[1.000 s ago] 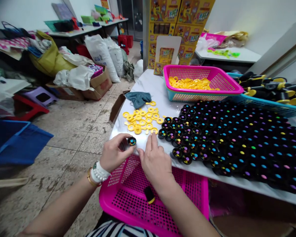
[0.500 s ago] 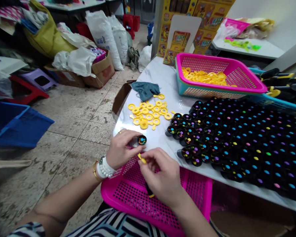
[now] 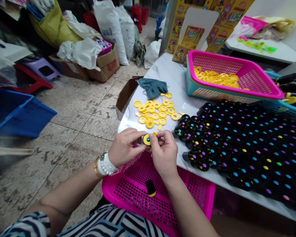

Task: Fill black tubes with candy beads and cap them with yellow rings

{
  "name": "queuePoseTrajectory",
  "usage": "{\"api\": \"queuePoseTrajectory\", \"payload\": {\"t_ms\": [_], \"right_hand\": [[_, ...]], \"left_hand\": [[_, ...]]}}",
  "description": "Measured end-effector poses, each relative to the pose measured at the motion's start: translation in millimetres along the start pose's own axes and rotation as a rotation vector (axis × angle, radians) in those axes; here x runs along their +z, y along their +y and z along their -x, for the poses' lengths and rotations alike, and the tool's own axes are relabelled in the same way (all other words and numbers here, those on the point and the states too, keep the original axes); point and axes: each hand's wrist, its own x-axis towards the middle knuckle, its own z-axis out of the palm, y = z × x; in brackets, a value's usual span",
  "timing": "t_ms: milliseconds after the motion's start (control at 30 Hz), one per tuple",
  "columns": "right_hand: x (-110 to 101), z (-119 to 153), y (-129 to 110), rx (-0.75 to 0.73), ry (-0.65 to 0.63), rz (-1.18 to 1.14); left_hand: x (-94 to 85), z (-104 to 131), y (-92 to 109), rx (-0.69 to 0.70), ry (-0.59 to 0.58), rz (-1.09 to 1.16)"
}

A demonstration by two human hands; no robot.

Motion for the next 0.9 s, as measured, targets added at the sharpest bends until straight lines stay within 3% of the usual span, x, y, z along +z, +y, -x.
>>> {"api": "queuePoseTrajectory", "payload": {"t_ms": [167,333,500,700,900], "right_hand": [[2,-2,-2,0.016,-0.013,-0.029],[3,-3,-3,-0.042,0.009,0.023],[2,-2,-2,-0.066,0.056,0.075],[2,-4,-4,-0.059,0.015,0.093],[0,-3,-1,-0.098,0.015,0.153]], "left_hand": [[-12.1,-3,8,-0.051,-0.129,0.089],[-2.6,2,4,-0.031,-0.089,-0.062],[-1.2,1,2,-0.071,-0.106,-0.019],[-5.9,-3,8,-0.171,-0.13,0.165],[0.9,-4,8,-0.432,-0.147,0.556]]}}
